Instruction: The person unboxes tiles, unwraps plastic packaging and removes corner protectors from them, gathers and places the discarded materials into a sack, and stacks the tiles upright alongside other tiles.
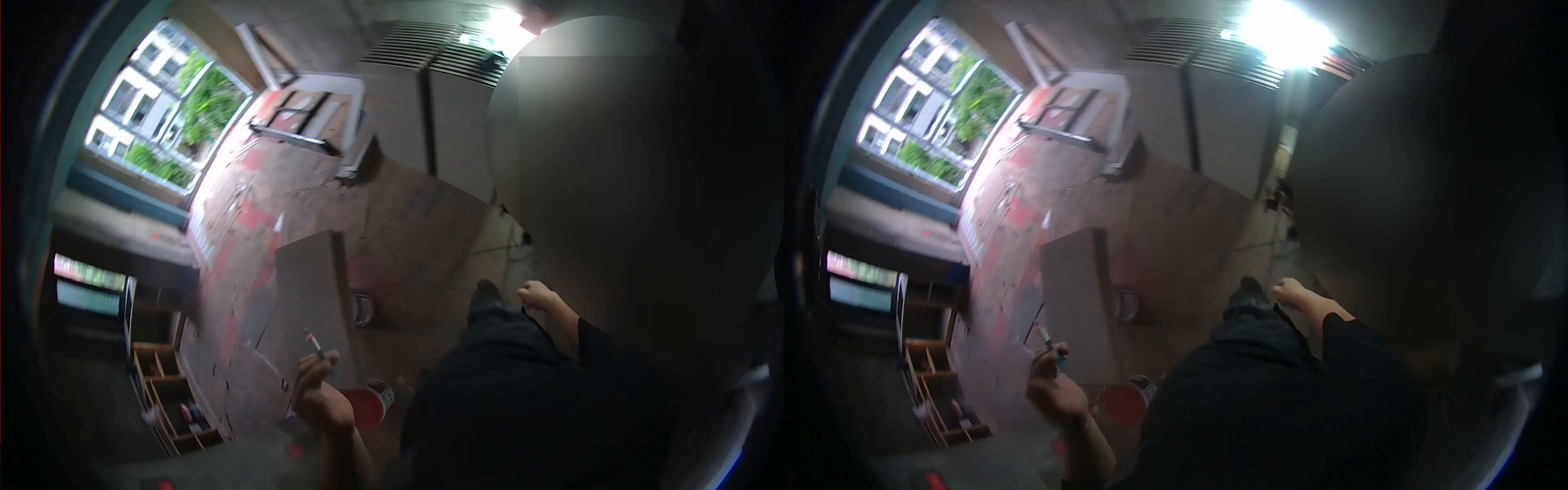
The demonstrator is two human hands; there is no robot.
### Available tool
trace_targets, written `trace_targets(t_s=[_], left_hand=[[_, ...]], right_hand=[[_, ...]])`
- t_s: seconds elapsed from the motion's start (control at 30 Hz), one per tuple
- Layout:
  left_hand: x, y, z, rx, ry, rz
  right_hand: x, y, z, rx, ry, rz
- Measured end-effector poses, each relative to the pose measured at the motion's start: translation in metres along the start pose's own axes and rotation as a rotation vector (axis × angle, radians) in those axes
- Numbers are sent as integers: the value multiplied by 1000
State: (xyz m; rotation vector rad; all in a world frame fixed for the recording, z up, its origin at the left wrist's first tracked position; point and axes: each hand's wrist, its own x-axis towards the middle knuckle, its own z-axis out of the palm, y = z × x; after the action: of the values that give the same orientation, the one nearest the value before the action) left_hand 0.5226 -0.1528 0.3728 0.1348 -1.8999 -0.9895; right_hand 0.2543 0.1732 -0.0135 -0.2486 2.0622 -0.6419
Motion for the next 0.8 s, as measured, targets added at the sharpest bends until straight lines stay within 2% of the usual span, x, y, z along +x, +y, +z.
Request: trace_targets(t_s=[0.03, 0.07, 0.13, 0.17, 0.23, 0.27, 0.33, 0.37, 0.43, 0.47, 0.53, 0.57, 0.63, 0.7, 0.73, 0.8], left_hand=[[-21, -28, 4, 195, -109, -69], [-37, -45, 12, 397, -218, -127], [-48, -47, 48, 361, -331, -73], [-46, -45, 70, 344, -408, -22], [-32, -43, 121, 331, -430, -62], [-21, -46, 152, 176, -401, -211], [9, -51, 215, -97, -361, -537], [20, -59, 243, -61, -336, -534], [50, -81, 304, -239, -534, -725], [61, -83, 338, -214, -495, -726], [79, -73, 392, -493, -491, -884], [89, -62, 411, -465, -472, -907], [115, -43, 443, -614, -447, -754], [133, -31, 450, -639, -402, -748], [144, -22, 454, -723, -357, -810], [160, -10, 452, -828, -251, -869]], right_hand=[[-26, -11, -11, 236, 52, 167], [-23, 17, -11, 262, 57, 198], [-5, 66, -19, 223, 155, 47], [-7, 88, -27, 244, 164, 66], [-6, 128, -51, 370, 213, 188], [-10, 140, -69, 593, 146, 253], [58, 250, -79, 598, 92, 210], [40, 242, -114, 555, 122, 253], [44, 257, -167, 814, 120, 401], [78, 319, -169, 661, 202, 335], [53, 288, -242, 726, 236, 568], [52, 286, -267, 795, 287, 636], [69, 309, -311, 774, 269, 692], [92, 313, -352, 763, 250, 645], [111, 313, -370, 708, 207, 611], [133, 275, -405, 714, 219, 556]])
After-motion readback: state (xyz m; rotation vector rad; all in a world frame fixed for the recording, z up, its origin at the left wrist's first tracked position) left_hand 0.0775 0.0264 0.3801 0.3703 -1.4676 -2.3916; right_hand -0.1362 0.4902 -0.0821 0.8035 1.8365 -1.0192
